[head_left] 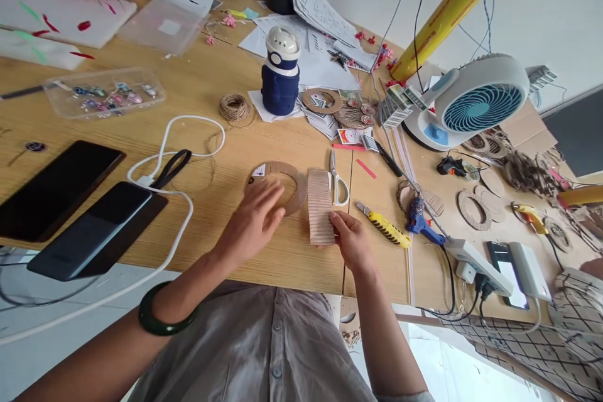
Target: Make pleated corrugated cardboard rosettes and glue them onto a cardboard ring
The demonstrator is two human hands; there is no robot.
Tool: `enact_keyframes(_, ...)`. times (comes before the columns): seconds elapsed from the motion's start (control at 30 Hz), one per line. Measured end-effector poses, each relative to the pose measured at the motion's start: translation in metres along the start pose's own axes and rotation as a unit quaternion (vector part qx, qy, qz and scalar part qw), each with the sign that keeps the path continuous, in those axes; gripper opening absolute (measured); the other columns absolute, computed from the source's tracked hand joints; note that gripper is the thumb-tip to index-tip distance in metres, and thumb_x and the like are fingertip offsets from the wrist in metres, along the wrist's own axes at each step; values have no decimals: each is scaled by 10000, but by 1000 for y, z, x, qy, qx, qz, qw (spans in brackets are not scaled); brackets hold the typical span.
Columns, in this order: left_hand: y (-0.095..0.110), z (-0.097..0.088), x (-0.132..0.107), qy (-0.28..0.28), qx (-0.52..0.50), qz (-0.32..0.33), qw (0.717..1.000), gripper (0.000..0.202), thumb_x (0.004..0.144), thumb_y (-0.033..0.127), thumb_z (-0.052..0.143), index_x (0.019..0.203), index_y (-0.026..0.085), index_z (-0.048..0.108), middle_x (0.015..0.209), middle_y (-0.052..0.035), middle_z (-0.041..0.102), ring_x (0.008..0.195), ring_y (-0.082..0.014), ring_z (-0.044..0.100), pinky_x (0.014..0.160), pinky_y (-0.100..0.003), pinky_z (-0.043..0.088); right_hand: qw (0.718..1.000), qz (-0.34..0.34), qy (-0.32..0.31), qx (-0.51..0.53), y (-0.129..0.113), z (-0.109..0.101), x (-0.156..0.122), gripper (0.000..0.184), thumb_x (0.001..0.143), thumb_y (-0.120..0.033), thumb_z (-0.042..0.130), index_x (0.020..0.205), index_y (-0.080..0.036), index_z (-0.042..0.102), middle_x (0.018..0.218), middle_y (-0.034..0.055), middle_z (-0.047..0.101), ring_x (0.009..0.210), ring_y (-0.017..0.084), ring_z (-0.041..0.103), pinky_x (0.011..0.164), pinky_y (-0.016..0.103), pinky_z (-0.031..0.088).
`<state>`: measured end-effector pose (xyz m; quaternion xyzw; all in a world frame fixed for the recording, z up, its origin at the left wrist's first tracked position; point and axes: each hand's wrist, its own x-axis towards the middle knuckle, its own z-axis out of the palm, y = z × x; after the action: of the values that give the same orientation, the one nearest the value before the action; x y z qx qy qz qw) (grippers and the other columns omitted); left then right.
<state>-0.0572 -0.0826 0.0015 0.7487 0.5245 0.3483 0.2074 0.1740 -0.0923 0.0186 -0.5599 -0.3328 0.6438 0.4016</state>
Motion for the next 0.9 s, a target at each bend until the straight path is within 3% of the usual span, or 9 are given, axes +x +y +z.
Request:
enact_keyframes(0.07, 1, 6, -21, -65, 70, 69, 993, 493, 1028, 341, 486, 1431, 67, 558, 1552, -174, 502, 1480, -330, 424, 1235, -555, 342, 1000, 14, -12, -3, 5, -2, -4, 400, 691, -590, 797, 744, -205, 704, 610, -3, 622, 544, 154, 556, 399, 250, 463)
enact_keyframes(0.17, -2, 12, -34, -97, 131, 112, 980, 455, 1033, 311, 487, 1409, 74, 582, 1571, -162, 477, 1490, -332, 407, 1247, -566, 320, 999, 21, -25, -3, 12, -2, -6, 367, 718, -565, 792, 773, -208, 726, 616, -3, 632, 522, 150, 528, 399, 259, 444)
enact_keyframes(0.47, -21, -15, -41, -60, 82, 130, 986, 392, 1014, 261, 540, 1368, 116, 630, 1498, -133, 574, 1450, -287, 476, 1246, -508, 347, 998, -17, 57, 3, 25, -8, -10, 380, 721, -559, 806, 718, -191, 714, 657, -9, 623, 597, 124, 491, 525, 237, 431)
enact_keyframes(0.57, -4, -25, -45, -37, -39, 47, 997, 356, 1001, 276, 561, 1315, 157, 678, 1430, -112, 641, 1355, -255, 581, 1173, -414, 454, 997, -22, 69, 25, 22, -4, -14, 390, 716, -558, 817, 714, -187, 698, 657, -22, 608, 590, 101, 467, 530, 214, 406)
enact_keyframes(0.63, 13, -26, -47, -37, -158, -84, 983, 341, 993, 367, 578, 1250, 192, 718, 1282, -91, 732, 1193, -238, 688, 1054, -353, 545, 997, -32, 64, 29, 19, 4, -17, 393, 735, -557, 807, 704, -186, 680, 621, -36, 564, 560, 87, 434, 505, 204, 386)
enact_keyframes(0.7, 30, -24, -48, -100, -317, -241, 912, 394, 991, 479, 554, 1238, 221, 720, 1193, -75, 765, 1067, -234, 739, 968, -330, 586, 998, -36, 41, 9, 17, 14, -21, 400, 775, -557, 778, 689, -186, 656, 586, -50, 506, 524, 76, 407, 473, 196, 378)
enact_keyframes(0.77, 40, -18, -48, -157, -430, -306, 834, 451, 971, 574, 530, 1162, 225, 742, 1093, -67, 778, 988, -246, 747, 903, -335, 603, 1000, -21, -4, -23, 17, 23, -25, 418, 790, -579, 756, 698, -187, 642, 582, -50, 503, 490, 75, 428, 435, 199, 400)
enact_keyframes(0.8, 43, -15, -49, -164, -453, -322, 815, 449, 956, 594, 542, 1093, 223, 754, 1046, -59, 775, 971, -245, 738, 874, -325, 603, 999, -8, -30, -40, 18, 27, -27, 436, 784, -602, 750, 707, -188, 637, 585, -45, 521, 475, 82, 460, 418, 209, 424)
enact_keyframes(0.9, 46, -6, -50, -128, -448, -357, 810, 410, 881, 607, 646, 828, 207, 717, 855, -26, 729, 858, -221, 702, 767, -287, 591, 993, 27, -74, -82, 22, 34, -33, 505, 749, -683, 734, 713, -192, 618, 564, -30, 565, 445, 124, 554, 398, 259, 511)
